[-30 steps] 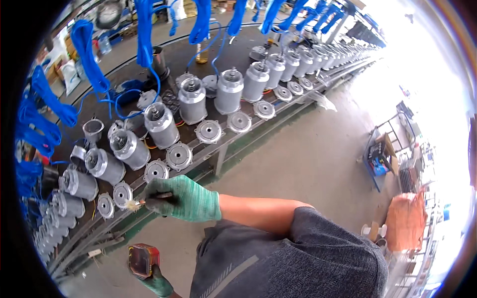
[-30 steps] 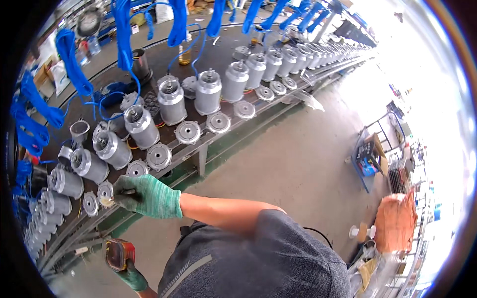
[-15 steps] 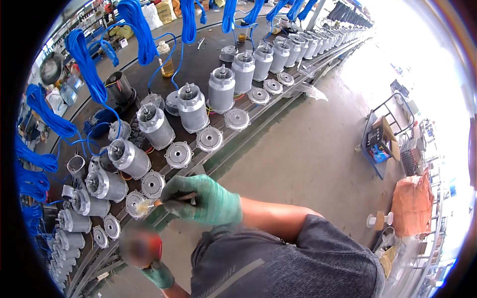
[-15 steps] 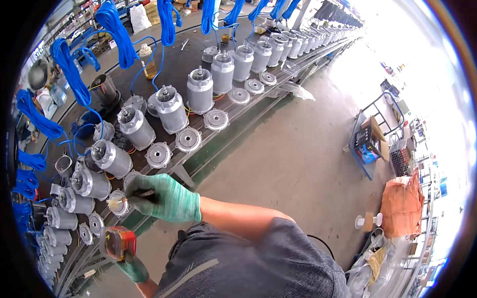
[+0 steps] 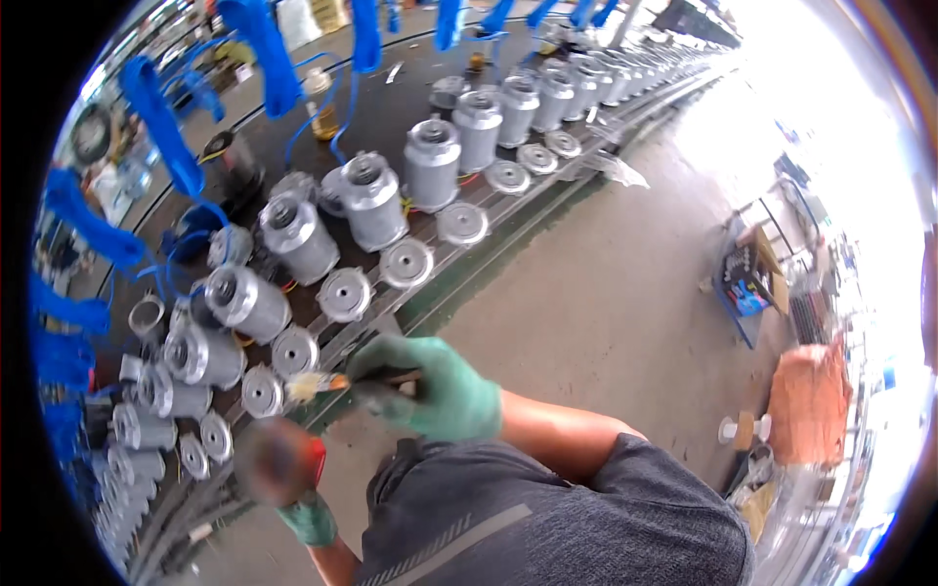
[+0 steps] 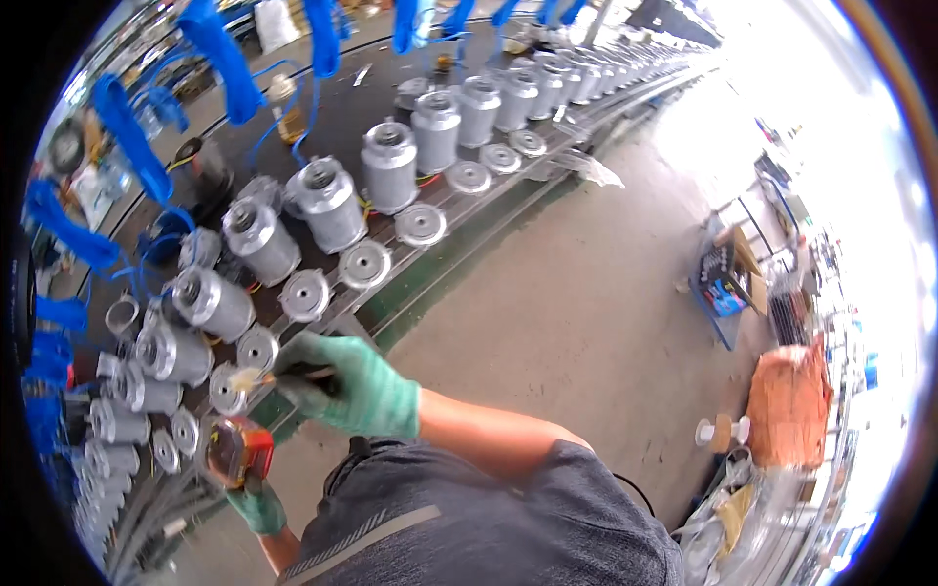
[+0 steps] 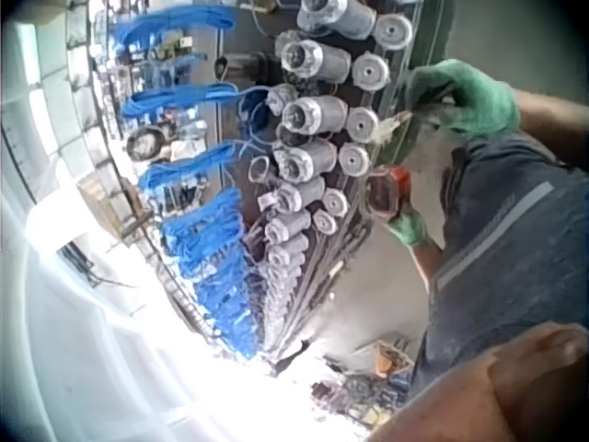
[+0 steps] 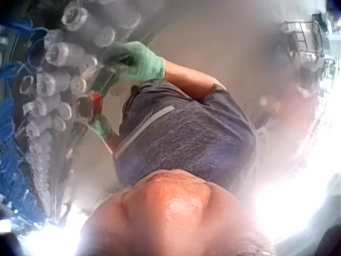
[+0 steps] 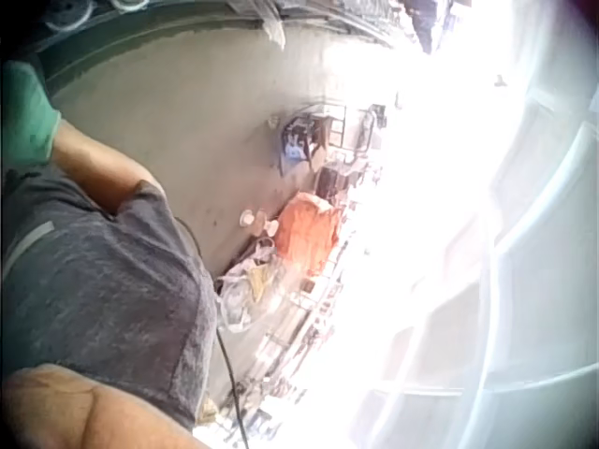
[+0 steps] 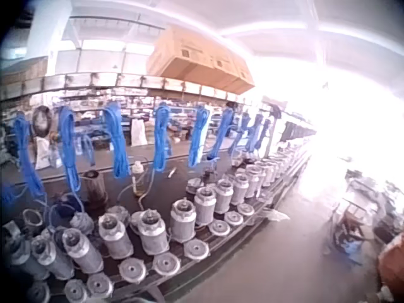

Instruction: The person puts on gloves, picks up a container of lubricant and a brush, and applies lubricant onto the shafts of motor housings along the workbench.

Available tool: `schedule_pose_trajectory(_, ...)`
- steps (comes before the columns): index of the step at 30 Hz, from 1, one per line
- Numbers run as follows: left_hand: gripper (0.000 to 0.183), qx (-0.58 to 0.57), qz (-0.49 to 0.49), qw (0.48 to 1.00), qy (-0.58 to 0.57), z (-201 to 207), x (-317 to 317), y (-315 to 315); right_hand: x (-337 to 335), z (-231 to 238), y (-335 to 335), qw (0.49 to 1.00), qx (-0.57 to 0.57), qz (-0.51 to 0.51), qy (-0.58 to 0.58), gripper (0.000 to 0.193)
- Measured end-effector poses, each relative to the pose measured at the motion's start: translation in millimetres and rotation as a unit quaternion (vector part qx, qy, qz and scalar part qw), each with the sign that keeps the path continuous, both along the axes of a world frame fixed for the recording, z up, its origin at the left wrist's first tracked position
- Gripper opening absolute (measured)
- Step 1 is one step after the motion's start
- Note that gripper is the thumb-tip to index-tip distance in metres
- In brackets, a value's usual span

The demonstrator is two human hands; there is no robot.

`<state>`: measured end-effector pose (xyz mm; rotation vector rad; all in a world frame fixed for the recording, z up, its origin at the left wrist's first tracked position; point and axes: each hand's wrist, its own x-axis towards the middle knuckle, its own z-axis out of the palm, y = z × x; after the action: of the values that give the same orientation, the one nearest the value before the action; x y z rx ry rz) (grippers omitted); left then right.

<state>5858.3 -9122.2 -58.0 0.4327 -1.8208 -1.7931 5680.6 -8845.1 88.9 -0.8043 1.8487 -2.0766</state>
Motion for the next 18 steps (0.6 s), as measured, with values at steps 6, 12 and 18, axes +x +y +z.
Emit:
schedule_pose_trajectory(6, 0.081, -0.063, -0.018, 0.995, -0.075, 7, 4, 1, 30, -23, 2, 0.993, 0.011, -0.083, -0.080, 0.020)
schedule_pose_trajectory(12, 0.098, 0.146, -0.043, 0.988, 0.007, 33, 34, -2, 41, 6, -45, 0.997, -0.002, -0.055, -0.049, 0.017)
schedule_pose_trajectory(18, 0.099, 0.168, -0.002, 0.985, 0.037, 24, 65, -22, 61, 10, -92, 1.000, 0.006, 0.003, -0.019, 0.021)
